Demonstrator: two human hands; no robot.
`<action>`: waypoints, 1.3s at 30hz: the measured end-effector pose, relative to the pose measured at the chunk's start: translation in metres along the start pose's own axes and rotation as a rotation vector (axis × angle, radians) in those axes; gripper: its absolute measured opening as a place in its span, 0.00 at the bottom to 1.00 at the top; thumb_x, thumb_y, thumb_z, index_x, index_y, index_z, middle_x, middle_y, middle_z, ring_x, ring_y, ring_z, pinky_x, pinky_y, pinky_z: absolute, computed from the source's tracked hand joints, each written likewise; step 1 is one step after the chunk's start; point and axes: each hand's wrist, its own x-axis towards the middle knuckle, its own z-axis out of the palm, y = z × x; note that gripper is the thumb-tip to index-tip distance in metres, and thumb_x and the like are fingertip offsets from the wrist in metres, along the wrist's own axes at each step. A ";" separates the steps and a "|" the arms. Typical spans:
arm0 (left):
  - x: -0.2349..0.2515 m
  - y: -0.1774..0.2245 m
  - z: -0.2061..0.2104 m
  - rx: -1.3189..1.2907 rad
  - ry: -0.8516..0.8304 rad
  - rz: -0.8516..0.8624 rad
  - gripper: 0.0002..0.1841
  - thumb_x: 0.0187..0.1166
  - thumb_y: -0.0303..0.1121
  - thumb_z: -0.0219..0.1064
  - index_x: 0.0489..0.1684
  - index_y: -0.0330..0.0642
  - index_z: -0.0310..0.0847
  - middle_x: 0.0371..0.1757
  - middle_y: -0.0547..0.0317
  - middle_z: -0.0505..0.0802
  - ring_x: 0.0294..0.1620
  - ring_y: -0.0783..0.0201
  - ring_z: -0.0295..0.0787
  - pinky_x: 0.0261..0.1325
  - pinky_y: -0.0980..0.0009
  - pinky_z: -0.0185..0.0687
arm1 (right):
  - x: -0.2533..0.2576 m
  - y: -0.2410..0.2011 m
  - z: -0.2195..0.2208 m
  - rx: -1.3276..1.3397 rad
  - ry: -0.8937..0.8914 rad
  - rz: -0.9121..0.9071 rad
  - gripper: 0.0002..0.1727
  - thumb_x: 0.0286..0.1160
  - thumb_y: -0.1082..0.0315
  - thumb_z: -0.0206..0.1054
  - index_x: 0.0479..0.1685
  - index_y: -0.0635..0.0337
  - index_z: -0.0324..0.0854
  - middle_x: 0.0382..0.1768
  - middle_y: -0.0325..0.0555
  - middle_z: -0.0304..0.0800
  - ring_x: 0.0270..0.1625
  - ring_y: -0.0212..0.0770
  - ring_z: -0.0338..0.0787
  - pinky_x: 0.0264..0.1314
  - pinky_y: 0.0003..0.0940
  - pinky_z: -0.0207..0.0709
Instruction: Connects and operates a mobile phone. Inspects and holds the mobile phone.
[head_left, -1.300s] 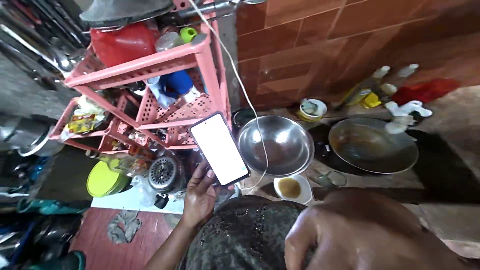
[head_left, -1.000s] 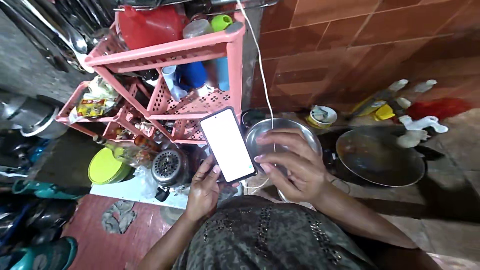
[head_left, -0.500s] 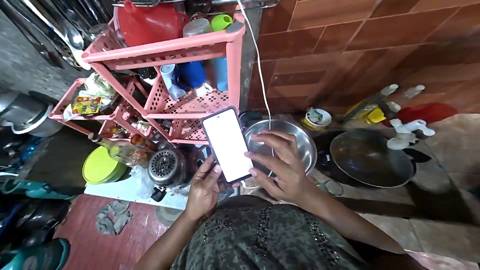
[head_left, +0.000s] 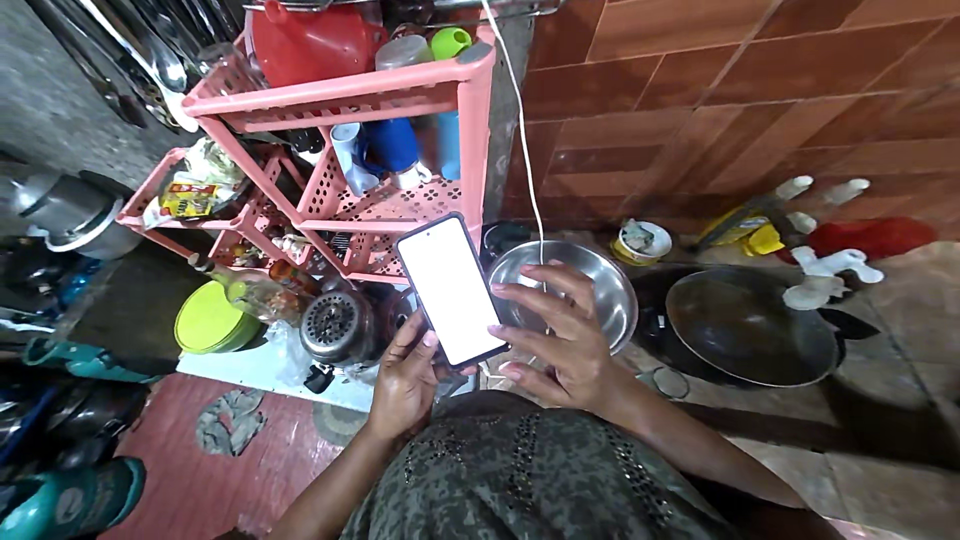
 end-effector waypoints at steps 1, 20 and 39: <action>-0.001 0.000 0.000 0.000 0.005 0.002 0.21 0.89 0.27 0.56 0.80 0.39 0.72 0.62 0.39 0.90 0.54 0.45 0.95 0.52 0.47 0.93 | 0.000 0.000 -0.001 -0.014 0.007 0.001 0.27 0.85 0.37 0.57 0.50 0.46 0.93 0.78 0.46 0.81 0.90 0.56 0.61 0.93 0.64 0.43; -0.012 0.000 0.009 0.013 0.028 0.039 0.20 0.86 0.24 0.59 0.77 0.36 0.75 0.60 0.42 0.92 0.53 0.48 0.95 0.53 0.49 0.94 | 0.009 -0.015 0.007 0.007 -0.257 -0.067 0.32 0.82 0.28 0.50 0.70 0.32 0.86 0.88 0.45 0.68 0.95 0.59 0.47 0.92 0.67 0.35; -0.013 -0.002 0.007 -0.008 0.053 0.042 0.20 0.85 0.25 0.61 0.75 0.38 0.77 0.59 0.42 0.92 0.52 0.49 0.95 0.53 0.49 0.93 | 0.009 -0.016 0.009 0.012 -0.280 -0.068 0.33 0.81 0.27 0.51 0.71 0.33 0.85 0.88 0.44 0.68 0.95 0.59 0.47 0.92 0.68 0.35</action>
